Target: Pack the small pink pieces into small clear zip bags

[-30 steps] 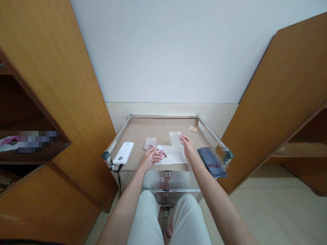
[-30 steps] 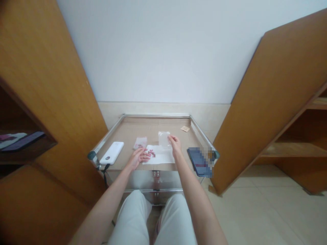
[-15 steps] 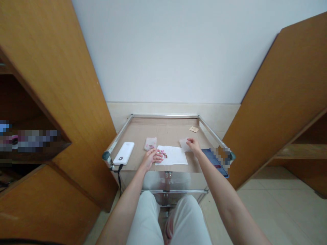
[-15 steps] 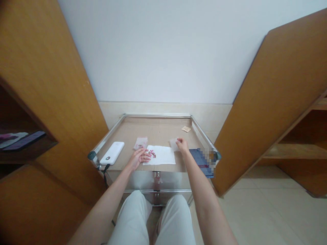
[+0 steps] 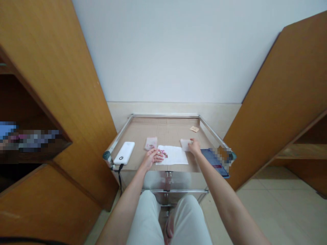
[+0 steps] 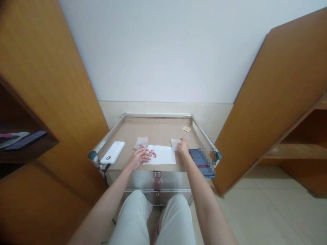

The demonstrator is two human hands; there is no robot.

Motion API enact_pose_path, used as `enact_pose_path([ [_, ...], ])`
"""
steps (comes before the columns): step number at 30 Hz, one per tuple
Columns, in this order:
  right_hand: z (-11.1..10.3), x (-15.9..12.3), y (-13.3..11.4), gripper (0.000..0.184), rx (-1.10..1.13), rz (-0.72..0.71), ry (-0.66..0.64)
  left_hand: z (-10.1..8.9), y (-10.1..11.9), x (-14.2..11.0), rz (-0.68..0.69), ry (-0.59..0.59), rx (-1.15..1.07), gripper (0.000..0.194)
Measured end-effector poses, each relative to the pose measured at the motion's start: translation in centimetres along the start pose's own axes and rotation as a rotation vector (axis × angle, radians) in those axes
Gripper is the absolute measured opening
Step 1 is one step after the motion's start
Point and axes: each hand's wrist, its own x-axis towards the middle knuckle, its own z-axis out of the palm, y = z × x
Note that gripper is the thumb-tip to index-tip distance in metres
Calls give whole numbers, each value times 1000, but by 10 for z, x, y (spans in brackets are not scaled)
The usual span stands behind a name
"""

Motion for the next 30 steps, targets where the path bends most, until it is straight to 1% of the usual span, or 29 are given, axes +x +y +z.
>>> enact_pose_path([
  [3,-4,-7,-18,30,-20,-151,107,1,1,0,3,2,4,17],
  [5,-4,-15,-35,30,75,-184,133,1,0,0,8,1,-1,16],
  [7,1,-25,-52,27,260,-136,76,1,-1,1,15,6,-5,15],
  [9,9,-37,-65,22,478,-31,-32,1,-3,2,22,16,-2,16],
  [11,19,-50,-71,23,686,90,-109,1,-4,3,35,30,7,17],
  [12,24,-56,-72,23,754,127,-130,1,-5,3,44,36,13,17],
  [14,32,-67,-69,22,796,170,-197,2,-5,3,63,54,27,19],
  [16,35,-74,-64,21,787,211,-243,4,-6,1,88,85,44,20],
  [18,36,-76,-61,19,805,247,-253,6,-7,0,122,151,72,21],
  [20,35,-76,-59,18,842,277,-248,7,-10,-1,166,243,128,22],
  [23,33,-76,-60,17,850,284,-252,4,-12,2,278,370,288,19],
  [24,32,-76,-61,17,838,276,-257,1,-11,3,335,400,372,16],
  [26,32,-77,-62,16,816,261,-267,-4,-6,6,474,446,612,7],
  [28,32,-77,-62,16,811,257,-272,-10,3,9,566,440,875,8],
  [30,31,-78,-62,15,817,259,-273,-15,12,13,590,413,1079,15],
])
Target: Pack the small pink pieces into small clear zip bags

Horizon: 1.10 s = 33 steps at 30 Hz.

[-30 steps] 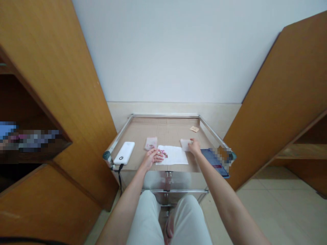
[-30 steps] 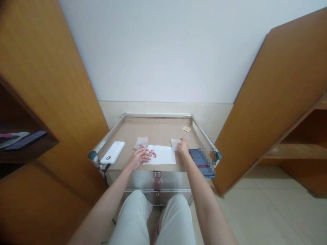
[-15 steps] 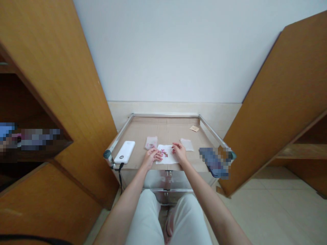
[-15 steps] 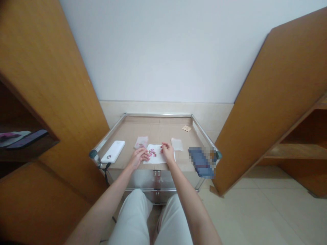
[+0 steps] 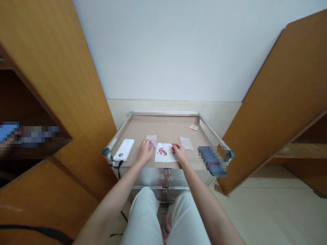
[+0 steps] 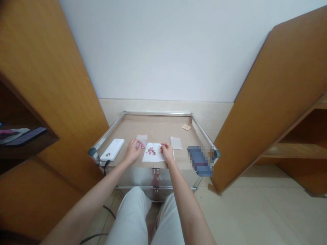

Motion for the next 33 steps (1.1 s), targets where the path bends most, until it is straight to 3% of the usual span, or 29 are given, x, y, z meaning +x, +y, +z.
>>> enact_pose_path([
  [5,-1,-1,0,14,0,-6,-16,-9,-7,16,56,-188,145,25],
  [16,-1,-1,2,16,-42,-30,-26,-6,-17,40,-30,-291,-108,9],
  [23,-1,-1,1,18,-80,-33,-24,-10,-10,43,41,-415,303,17],
  [25,-1,-1,1,18,-84,-34,-25,-11,-9,43,0,-372,325,21],
  [28,-1,-1,1,18,-88,-30,-28,-12,-10,46,-95,-215,206,23],
  [33,-2,0,2,18,-112,-34,-18,-18,-10,56,-223,72,-296,18],
])
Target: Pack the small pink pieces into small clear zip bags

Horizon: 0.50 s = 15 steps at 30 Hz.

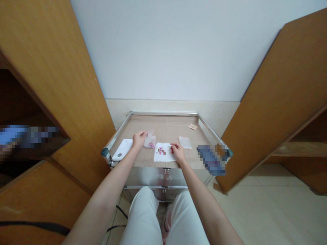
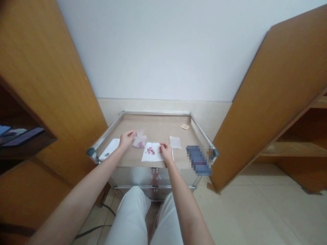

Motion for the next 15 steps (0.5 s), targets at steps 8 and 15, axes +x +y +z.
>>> enact_pose_path([
  [8,0,1,1,18,6,-12,-7,-4,10,-11,-254,216,-724,13],
  [15,-1,0,1,18,2,-23,-1,0,0,-46,-518,22,-1041,3],
])
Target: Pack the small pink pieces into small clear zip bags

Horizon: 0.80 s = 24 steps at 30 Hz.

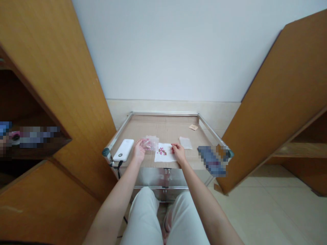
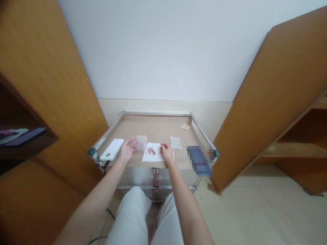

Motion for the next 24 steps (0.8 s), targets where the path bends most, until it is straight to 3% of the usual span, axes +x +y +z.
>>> enact_pose_path([
  [5,1,1,2,18,4,-7,1,-13,-12,-7,-185,-44,-73,13],
  [13,9,-6,-11,20,60,-111,49,-19,-11,-9,-197,-77,-140,16],
  [16,19,-13,-24,20,-17,-152,-41,-19,-10,-11,-192,-83,-145,17],
  [20,35,-23,-37,21,-158,-166,-339,-18,-9,-13,-177,-74,-141,19],
  [24,46,-25,-40,17,-226,-167,-407,-17,-9,-14,-162,-67,-64,17],
])
